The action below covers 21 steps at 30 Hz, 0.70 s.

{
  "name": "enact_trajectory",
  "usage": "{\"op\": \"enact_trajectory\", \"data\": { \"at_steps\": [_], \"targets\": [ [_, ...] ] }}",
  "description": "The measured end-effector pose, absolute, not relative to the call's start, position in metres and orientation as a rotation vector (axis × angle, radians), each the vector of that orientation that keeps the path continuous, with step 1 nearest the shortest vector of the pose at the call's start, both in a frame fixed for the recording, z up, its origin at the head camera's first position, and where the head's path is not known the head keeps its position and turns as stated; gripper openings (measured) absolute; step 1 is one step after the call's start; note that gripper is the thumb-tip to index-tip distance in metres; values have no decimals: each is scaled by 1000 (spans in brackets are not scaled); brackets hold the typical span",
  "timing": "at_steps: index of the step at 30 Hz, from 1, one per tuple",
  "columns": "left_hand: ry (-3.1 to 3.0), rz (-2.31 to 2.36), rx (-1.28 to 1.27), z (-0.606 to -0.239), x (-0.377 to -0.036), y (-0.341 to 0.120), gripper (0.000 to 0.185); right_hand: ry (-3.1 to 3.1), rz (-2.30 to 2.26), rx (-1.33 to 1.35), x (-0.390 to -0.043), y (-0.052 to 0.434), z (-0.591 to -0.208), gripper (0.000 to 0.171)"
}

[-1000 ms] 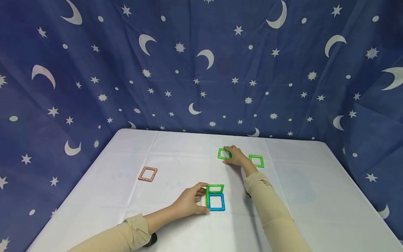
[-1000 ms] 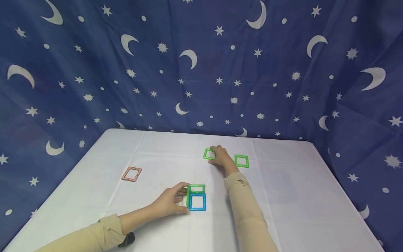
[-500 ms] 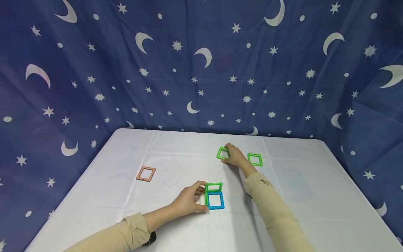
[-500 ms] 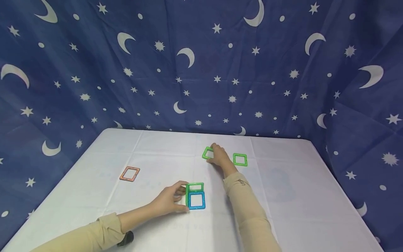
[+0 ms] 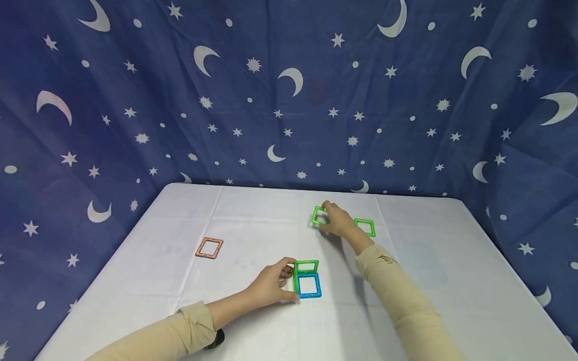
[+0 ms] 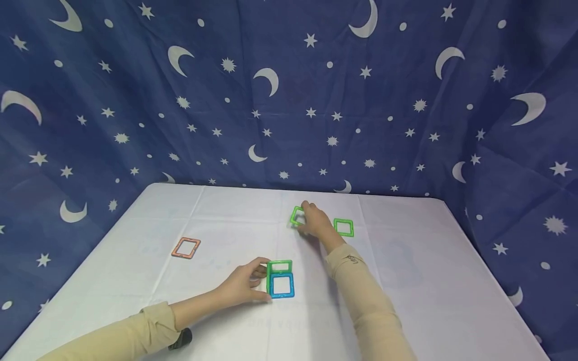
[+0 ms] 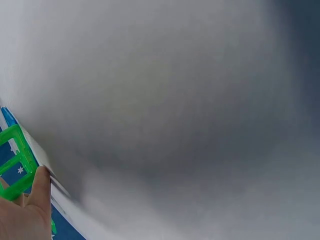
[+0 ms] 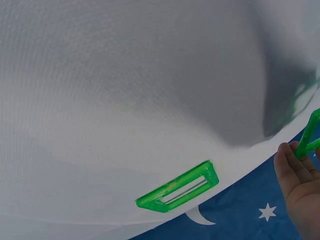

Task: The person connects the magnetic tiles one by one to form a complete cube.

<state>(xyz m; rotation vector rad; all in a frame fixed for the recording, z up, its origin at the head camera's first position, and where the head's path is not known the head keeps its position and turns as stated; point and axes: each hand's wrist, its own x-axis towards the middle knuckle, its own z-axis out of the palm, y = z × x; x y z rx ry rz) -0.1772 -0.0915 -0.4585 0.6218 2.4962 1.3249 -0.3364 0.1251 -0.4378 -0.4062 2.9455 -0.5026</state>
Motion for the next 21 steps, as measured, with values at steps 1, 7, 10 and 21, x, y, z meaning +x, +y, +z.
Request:
{"op": "enact_trajectory", "data": {
  "at_steps": [1,7,10,21],
  "targets": [
    [2499,1321,620,-458,-177,-91,72,2951,-504,-410,-336,125,-437,67],
    [2498,1318,627,-457,-178,-90,72,2959,-471,-449,-330,129,-432,71],
    [2497,1317,626,-457,-178,-89,72,2952,-504,-466,-326,131,-433,68],
    [2490,1306,608,-453,-178,-88,73,2904,-587,-536,-315,130,-426,68]
  ]
}}
